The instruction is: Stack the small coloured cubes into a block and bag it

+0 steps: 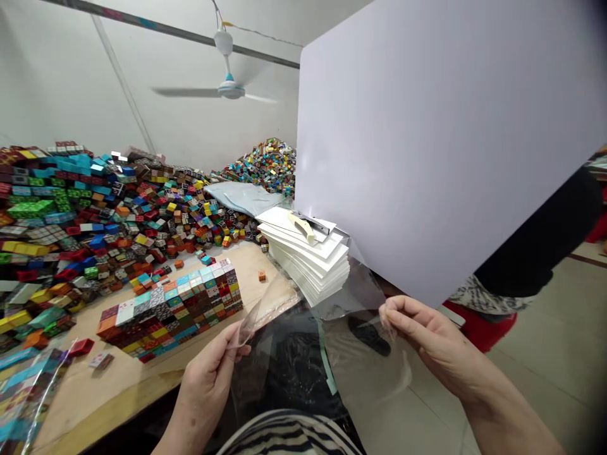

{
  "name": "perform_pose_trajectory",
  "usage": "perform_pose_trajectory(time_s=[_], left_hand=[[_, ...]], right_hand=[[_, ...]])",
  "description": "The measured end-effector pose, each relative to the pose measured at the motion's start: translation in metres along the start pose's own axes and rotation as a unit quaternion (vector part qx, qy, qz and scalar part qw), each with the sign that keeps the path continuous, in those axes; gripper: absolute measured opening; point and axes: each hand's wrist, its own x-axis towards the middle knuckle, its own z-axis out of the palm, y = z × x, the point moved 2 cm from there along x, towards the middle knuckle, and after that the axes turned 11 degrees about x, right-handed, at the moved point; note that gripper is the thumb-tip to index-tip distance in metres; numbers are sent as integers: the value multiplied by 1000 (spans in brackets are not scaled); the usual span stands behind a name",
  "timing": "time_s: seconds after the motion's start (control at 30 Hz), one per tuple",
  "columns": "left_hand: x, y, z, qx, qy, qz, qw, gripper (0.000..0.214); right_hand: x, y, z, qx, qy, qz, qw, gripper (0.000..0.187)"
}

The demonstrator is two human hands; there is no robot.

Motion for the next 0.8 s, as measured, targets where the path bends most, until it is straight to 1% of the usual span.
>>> perform_pose_trajectory(time_s=[0.07, 0.13, 0.2, 0.23, 0.3, 0.37, 0.4, 0.47, 0.53, 0.57, 0.6, 0.67, 0.73, 0.8], left_hand=[[0, -7, 7, -9, -16, -14, 1000, 32], [0, -13, 16, 2, -40, -22, 999, 33], [0, -14, 25, 44, -64, -1, 997, 37], [1, -11, 28, 72, -66, 18, 995, 40], [1, 0, 33, 110, -40, 54, 992, 47], [1, 18, 35, 98, -19, 64, 993, 42], [1, 27, 37, 70, -28, 63, 995, 36], [-1, 44, 42, -18, -88, 56, 994, 27], [-4, 55, 48, -136, -159, 30, 977, 30], [-5, 56, 50, -194, -183, 8, 964, 33], [-6, 55, 51, -246, -198, -19, 949, 36], [-9, 47, 50, -322, -200, -90, 921, 41], [-12, 35, 47, -360, -186, -159, 900, 45], [-15, 26, 42, -370, -186, -204, 887, 48]], right_hand=[[0, 0, 1, 3, -3, -2, 1000, 22], [0, -4, 0, -5, 5, -13, 1000, 23], [-3, -11, -3, -24, 28, -32, 999, 24], [-5, -16, -4, -37, 46, -47, 997, 23], [-9, -28, -4, -74, 80, -80, 991, 22], [-12, -39, 2, -124, 88, -119, 981, 21], [-13, -43, 9, -151, 80, -141, 975, 20], [-12, -45, 30, -206, 39, -189, 959, 15], [-10, -39, 59, -258, -16, -232, 938, 10], [-9, -33, 74, -283, -47, -248, 925, 10], [-8, -25, 89, -305, -76, -263, 912, 13], [-7, -7, 115, -341, -130, -304, 880, 16], [-6, 11, 135, -364, -164, -343, 850, 17], [-5, 26, 149, -377, -188, -365, 830, 19]])
